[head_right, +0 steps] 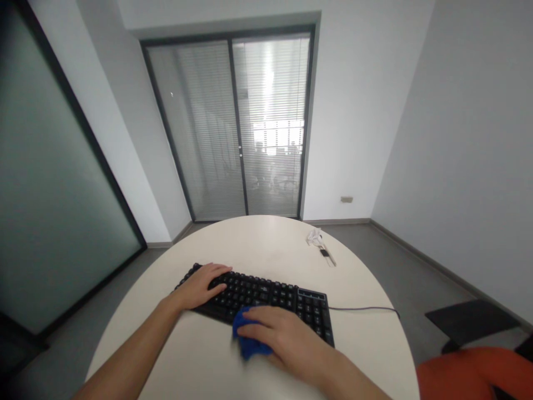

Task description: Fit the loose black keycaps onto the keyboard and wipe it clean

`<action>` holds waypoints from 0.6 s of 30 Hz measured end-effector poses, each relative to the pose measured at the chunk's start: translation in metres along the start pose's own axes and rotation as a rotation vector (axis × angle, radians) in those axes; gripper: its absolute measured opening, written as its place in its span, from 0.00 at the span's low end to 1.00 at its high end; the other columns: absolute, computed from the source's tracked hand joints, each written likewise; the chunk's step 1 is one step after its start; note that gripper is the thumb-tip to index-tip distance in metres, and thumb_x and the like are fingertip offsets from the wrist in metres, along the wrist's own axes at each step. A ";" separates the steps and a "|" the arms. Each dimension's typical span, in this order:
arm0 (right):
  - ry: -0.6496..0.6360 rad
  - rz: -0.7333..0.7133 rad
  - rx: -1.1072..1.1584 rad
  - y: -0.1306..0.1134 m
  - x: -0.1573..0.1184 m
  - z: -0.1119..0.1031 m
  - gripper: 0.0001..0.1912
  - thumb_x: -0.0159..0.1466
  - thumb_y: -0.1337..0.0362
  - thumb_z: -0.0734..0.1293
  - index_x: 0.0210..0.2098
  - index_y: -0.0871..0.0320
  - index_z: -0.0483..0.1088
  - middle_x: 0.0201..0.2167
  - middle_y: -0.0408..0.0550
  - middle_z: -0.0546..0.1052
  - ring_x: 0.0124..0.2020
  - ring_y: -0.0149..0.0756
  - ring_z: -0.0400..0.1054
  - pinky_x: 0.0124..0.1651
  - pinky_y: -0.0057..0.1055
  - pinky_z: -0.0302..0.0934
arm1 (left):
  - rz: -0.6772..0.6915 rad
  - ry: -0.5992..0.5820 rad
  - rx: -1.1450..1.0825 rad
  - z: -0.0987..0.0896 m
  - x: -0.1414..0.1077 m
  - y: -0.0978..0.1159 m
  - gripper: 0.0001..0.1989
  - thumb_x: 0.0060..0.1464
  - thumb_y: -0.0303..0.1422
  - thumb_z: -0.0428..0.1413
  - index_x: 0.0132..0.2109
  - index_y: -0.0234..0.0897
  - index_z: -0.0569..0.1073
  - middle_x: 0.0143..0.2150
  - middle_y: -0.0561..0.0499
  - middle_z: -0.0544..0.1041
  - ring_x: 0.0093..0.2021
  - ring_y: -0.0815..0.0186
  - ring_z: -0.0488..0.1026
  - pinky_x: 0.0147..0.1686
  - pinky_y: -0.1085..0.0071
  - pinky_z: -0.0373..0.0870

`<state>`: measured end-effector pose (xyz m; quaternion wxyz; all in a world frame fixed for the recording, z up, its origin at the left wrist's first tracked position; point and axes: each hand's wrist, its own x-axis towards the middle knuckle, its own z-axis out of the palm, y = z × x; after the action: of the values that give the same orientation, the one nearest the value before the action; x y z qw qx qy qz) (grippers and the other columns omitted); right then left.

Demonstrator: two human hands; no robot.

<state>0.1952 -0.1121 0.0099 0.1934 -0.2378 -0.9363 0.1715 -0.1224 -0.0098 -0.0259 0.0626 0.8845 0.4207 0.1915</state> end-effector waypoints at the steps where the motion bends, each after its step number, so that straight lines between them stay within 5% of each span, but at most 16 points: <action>1: 0.058 0.055 -0.019 0.006 0.003 -0.003 0.26 0.66 0.69 0.65 0.63 0.49 0.67 0.64 0.50 0.68 0.65 0.41 0.62 0.68 0.39 0.57 | 0.001 0.000 0.001 0.000 0.000 0.000 0.23 0.65 0.43 0.53 0.64 0.45 0.68 0.62 0.47 0.72 0.60 0.56 0.67 0.64 0.56 0.61; 4: 0.255 0.248 -0.048 0.030 0.016 -0.007 0.24 0.67 0.69 0.64 0.62 0.50 0.67 0.64 0.52 0.68 0.65 0.42 0.62 0.68 0.44 0.56 | 0.005 -0.002 0.002 0.000 0.000 0.000 0.23 0.66 0.44 0.52 0.64 0.45 0.68 0.62 0.47 0.72 0.61 0.56 0.68 0.65 0.55 0.59; 9: 0.288 0.348 0.000 0.055 0.039 0.002 0.21 0.69 0.63 0.65 0.61 0.55 0.68 0.61 0.54 0.72 0.63 0.44 0.65 0.67 0.47 0.57 | -0.003 -0.010 -0.010 0.001 0.001 -0.002 0.24 0.65 0.45 0.53 0.64 0.44 0.68 0.62 0.46 0.72 0.61 0.56 0.68 0.65 0.54 0.59; 18: 0.174 0.189 0.042 0.016 0.055 0.033 0.20 0.66 0.68 0.67 0.57 0.53 0.71 0.64 0.53 0.69 0.66 0.43 0.61 0.69 0.43 0.55 | -0.009 -0.023 -0.017 0.004 0.002 -0.004 0.24 0.66 0.44 0.53 0.65 0.42 0.68 0.63 0.45 0.71 0.62 0.56 0.67 0.65 0.54 0.58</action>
<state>0.1415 -0.0782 -0.0099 0.2619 -0.3347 -0.8857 0.1871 -0.1232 -0.0053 -0.0299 0.0757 0.8843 0.4223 0.1844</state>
